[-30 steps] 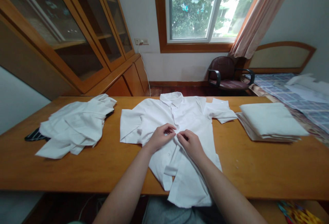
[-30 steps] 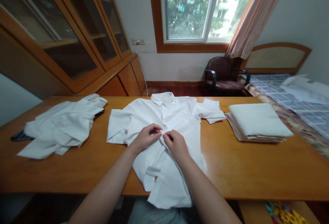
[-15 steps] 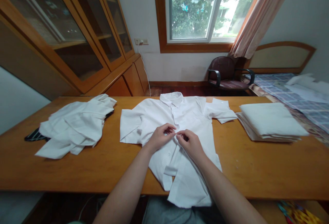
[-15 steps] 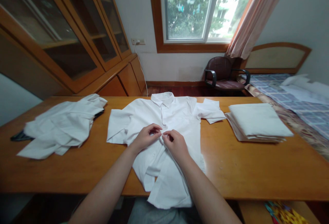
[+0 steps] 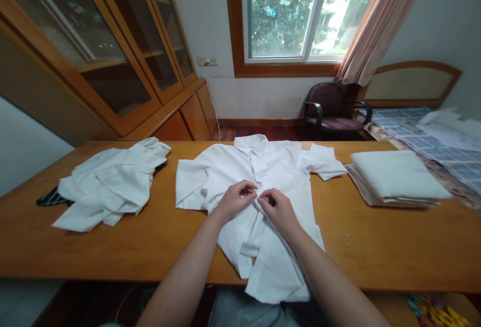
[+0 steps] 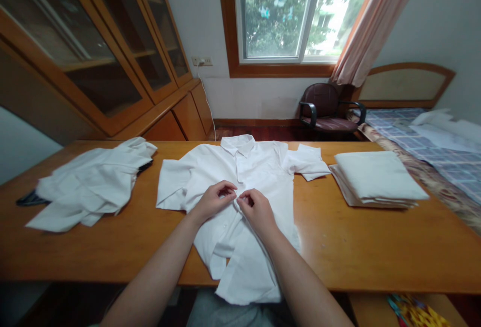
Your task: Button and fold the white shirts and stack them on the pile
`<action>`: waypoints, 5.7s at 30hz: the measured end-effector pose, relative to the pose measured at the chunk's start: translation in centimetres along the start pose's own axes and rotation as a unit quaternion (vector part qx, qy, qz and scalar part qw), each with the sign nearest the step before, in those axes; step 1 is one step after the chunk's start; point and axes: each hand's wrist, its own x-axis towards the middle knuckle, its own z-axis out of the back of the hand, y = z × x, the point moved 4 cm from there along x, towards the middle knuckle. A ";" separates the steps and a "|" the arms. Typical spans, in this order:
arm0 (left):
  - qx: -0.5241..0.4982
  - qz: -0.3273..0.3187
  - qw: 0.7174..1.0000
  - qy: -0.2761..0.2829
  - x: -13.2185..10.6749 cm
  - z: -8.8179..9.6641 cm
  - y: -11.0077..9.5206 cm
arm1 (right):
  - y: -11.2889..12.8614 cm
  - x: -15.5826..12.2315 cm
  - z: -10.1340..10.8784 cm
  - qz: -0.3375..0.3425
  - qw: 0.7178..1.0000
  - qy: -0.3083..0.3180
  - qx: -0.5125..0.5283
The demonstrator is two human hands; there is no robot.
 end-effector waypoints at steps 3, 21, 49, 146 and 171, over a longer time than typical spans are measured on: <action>-0.002 0.000 1.000 0.002 0.0 0.0 0.2 | 0.1 0.0 0.0 0.004 1.000 0.002 0.002; 0.052 0.000 0.999 -0.008 0.2 0.0 -0.6 | -0.2 0.1 1.4 -0.004 0.997 -0.079 -0.001; 0.451 -0.052 0.888 0.070 1.0 3.7 2.5 | -4.8 6.0 3.1 0.106 0.944 0.096 -0.297; 0.351 0.043 0.928 0.118 -8.3 3.3 -3.4 | 0.7 -4.6 6.9 0.122 0.914 0.322 -0.214; 0.039 0.084 0.950 0.298 -9.0 9.9 -7.6 | -1.3 -3.1 11.2 -0.183 0.914 0.025 0.360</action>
